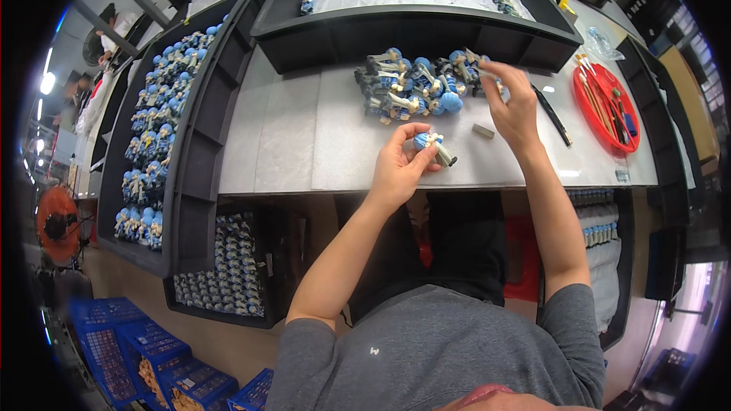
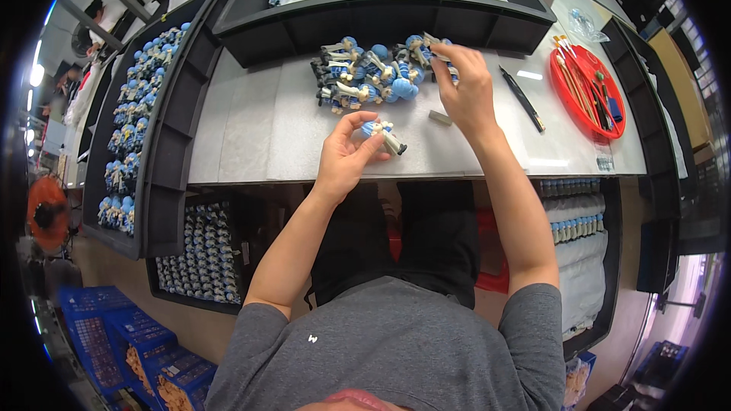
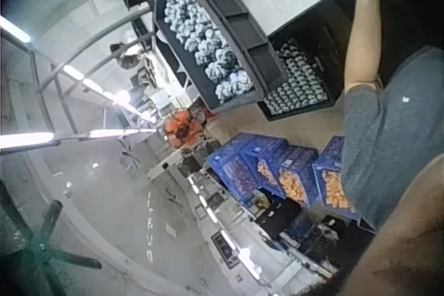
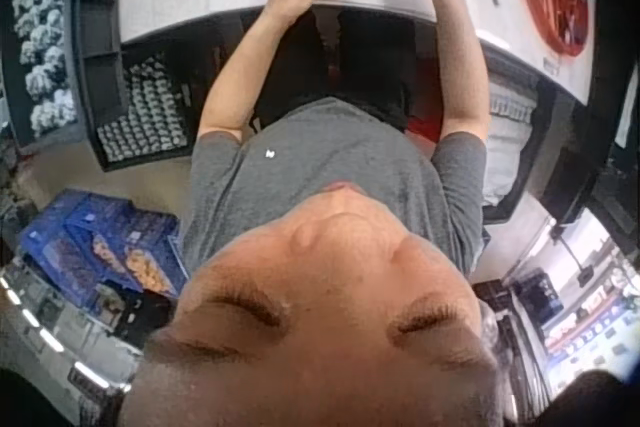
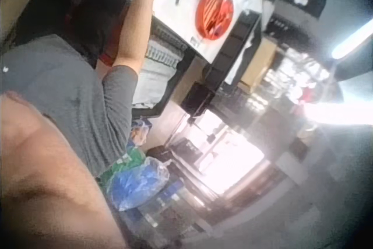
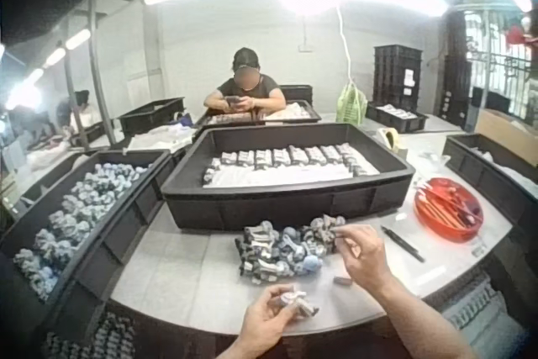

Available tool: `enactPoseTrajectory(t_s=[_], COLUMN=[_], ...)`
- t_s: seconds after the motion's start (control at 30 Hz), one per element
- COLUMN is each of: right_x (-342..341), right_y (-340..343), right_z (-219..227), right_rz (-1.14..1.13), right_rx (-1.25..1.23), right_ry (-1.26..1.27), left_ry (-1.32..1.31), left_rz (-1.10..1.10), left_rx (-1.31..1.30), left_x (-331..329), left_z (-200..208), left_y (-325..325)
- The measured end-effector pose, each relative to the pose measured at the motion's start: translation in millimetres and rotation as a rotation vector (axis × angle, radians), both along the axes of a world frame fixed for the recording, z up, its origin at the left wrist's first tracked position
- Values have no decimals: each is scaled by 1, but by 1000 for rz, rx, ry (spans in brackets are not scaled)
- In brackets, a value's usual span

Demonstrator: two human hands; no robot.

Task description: Assembling small toy figurines with blue hair at a factory workstation.

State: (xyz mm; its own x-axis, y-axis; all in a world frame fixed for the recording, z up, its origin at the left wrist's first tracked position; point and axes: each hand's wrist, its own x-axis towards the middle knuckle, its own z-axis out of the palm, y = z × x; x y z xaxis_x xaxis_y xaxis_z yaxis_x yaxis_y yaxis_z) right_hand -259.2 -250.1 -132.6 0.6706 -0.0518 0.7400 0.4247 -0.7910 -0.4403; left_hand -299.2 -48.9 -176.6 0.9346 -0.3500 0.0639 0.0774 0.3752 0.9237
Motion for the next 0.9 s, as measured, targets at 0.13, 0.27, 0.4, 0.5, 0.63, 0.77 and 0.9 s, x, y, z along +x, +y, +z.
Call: enactPoseTrajectory(t_s=[0.13,0.27,0.4,0.5,0.63,0.77,0.9], right_x=[-44,-54,-55,-56,-56,-62,-70], right_y=[-11,-9,-15,-23,-18,-11,-7], right_z=[-26,-40,-37,-38,-28,-28,-37], right_rz=[-44,-86,-1,39,-15,70,194], right_rx=[75,-100,-106,-75,218,385,559], right_ry=[251,199,226,306,357,291,343], left_ry=[-118,-328,-477,-515,-549,-490,-423], left_rz=[4,23,173,191,244,248,257], left_rx=[153,298,360,419,498,515,513], left_x=[-6,-5,-5,-6,-6,-7,-10], left_z=[4,6,-3,-5,-9,-5,-3], left_y=[-13,-39,-49,-49,-51,-54,-56])
